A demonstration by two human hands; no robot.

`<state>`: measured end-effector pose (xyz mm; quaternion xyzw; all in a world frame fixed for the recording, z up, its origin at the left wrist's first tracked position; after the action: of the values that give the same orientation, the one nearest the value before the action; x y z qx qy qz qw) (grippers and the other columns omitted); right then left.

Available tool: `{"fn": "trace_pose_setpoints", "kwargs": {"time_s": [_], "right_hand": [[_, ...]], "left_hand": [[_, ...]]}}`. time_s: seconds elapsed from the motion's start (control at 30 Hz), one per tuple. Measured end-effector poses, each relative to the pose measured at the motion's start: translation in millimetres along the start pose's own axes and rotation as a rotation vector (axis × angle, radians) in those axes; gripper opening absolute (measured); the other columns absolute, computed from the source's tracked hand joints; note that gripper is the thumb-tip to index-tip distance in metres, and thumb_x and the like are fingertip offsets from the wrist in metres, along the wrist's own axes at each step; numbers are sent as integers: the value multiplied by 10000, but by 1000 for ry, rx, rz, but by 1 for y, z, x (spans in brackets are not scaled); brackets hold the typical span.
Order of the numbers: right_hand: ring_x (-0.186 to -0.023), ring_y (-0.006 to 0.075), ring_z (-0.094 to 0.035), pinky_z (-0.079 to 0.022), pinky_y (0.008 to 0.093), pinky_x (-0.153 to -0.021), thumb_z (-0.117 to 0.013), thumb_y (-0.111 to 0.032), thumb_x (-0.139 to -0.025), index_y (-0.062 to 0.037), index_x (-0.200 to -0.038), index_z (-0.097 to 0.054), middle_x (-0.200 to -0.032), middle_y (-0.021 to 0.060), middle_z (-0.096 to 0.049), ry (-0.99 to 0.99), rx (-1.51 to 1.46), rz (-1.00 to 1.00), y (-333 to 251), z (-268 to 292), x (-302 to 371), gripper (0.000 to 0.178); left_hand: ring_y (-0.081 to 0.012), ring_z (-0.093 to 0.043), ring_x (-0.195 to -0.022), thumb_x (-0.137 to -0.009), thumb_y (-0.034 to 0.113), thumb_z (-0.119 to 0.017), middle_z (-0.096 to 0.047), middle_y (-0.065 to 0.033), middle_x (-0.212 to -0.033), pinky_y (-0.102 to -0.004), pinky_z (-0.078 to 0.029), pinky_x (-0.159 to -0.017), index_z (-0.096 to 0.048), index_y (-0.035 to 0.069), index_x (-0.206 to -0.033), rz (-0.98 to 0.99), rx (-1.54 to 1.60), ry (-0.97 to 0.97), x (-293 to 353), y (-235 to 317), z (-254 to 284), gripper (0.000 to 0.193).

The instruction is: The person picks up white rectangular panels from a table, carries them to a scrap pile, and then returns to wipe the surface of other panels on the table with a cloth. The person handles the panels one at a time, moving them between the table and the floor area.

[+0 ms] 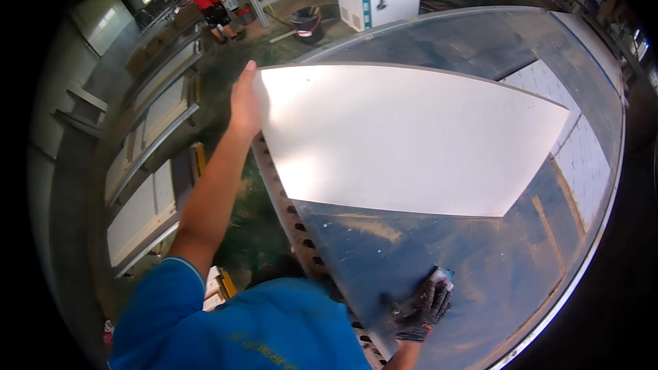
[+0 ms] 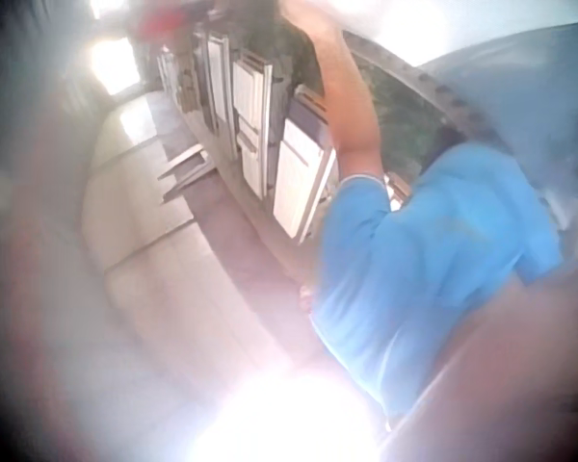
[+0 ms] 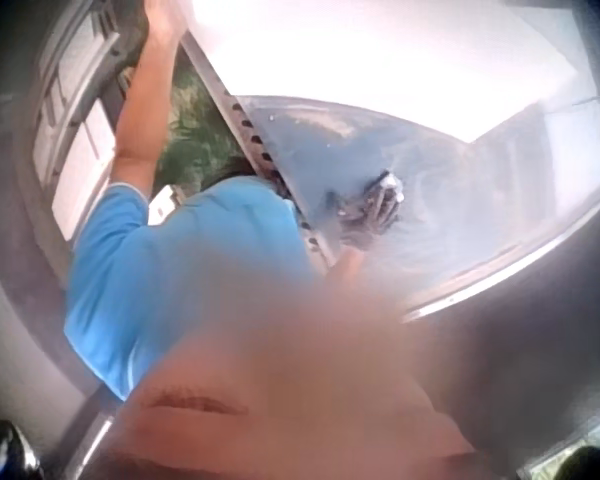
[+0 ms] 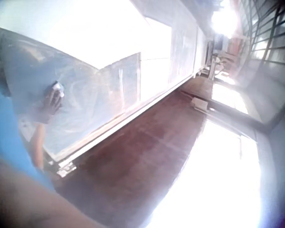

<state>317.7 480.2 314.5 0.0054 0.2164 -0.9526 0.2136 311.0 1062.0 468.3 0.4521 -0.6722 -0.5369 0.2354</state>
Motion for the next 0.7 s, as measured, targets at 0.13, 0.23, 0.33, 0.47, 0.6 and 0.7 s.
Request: {"fn": "trace_pose_setpoints", "kwargs": {"time_s": [0.13, 0.23, 0.33, 0.47, 0.6, 0.7], "right_hand": [[-1474, 464, -320, -211, 584, -1210, -725, -385, -794, -47, -1505, -458, -1571, 264, -382, 115, -115, 77, 12, -19, -7, 831], [-1458, 451, -355, -229, 586, -1203, -688, -409, -831, -38, -1457, -516, -1543, 224, -443, 183, -114, 90, 2, -21, -8, 748], [-1430, 443, -403, -245, 587, -1198, -686, -405, -836, -31, -1413, -556, -1503, 215, -491, 146, -25, 82, 0, -28, -7, 700], [-1409, 474, -408, -298, 608, -1153, -637, -453, -892, -49, -1445, -537, -1514, 199, -478, 150, -23, 84, 0, -28, -12, 692], [-1394, 462, -429, -310, 602, -1143, -635, -454, -891, -55, -1420, -566, -1485, 206, -504, 166, -51, 74, 0, -28, -13, 666], [-1371, 454, -454, -318, 598, -1137, -637, -436, -886, -56, -1401, -582, -1459, 215, -521, 169, -68, 67, 0, -26, -15, 642]], "left_hand": [[-54, -499, -688, -965, 435, -697, -600, 32, -827, -253, -393, -583, -672, 24, -949, -87, -259, 73, -6, -5, 4, 412], [-60, -522, -704, -963, 466, -697, -619, 18, -827, -245, -425, -620, -676, 9, -936, -89, -307, 116, -3, -4, 1, 458], [-82, -572, -750, -993, 466, -652, -662, -21, -879, -253, -464, -685, -682, -10, -976, -91, -312, 86, -2, -3, -7, 478], [-122, -624, -858, -1015, 475, -609, -692, -69, -981, -281, -497, -795, -679, -27, -1054, -67, -296, 44, -5, -7, -8, 508], [-152, -646, -958, -1038, 480, -560, -702, -93, -1067, -298, -495, -887, -670, -27, -1112, -44, -272, 20, -11, -10, -4, 525], [-174, -648, -1003, -1056, 488, -510, -699, -93, -1130, -312, -491, -930, -651, -22, -1175, -20, -236, 93, -9, -10, -6, 542]]}}
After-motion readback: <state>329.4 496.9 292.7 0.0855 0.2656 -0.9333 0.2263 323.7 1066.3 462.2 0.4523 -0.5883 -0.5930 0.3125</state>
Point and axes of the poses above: each hand's wrist, its own x-axis away from the middle knuckle, its own z-axis out of the back of the hand, y = z × x, the point moved 5 cm from there along -x, towards the middle knuckle
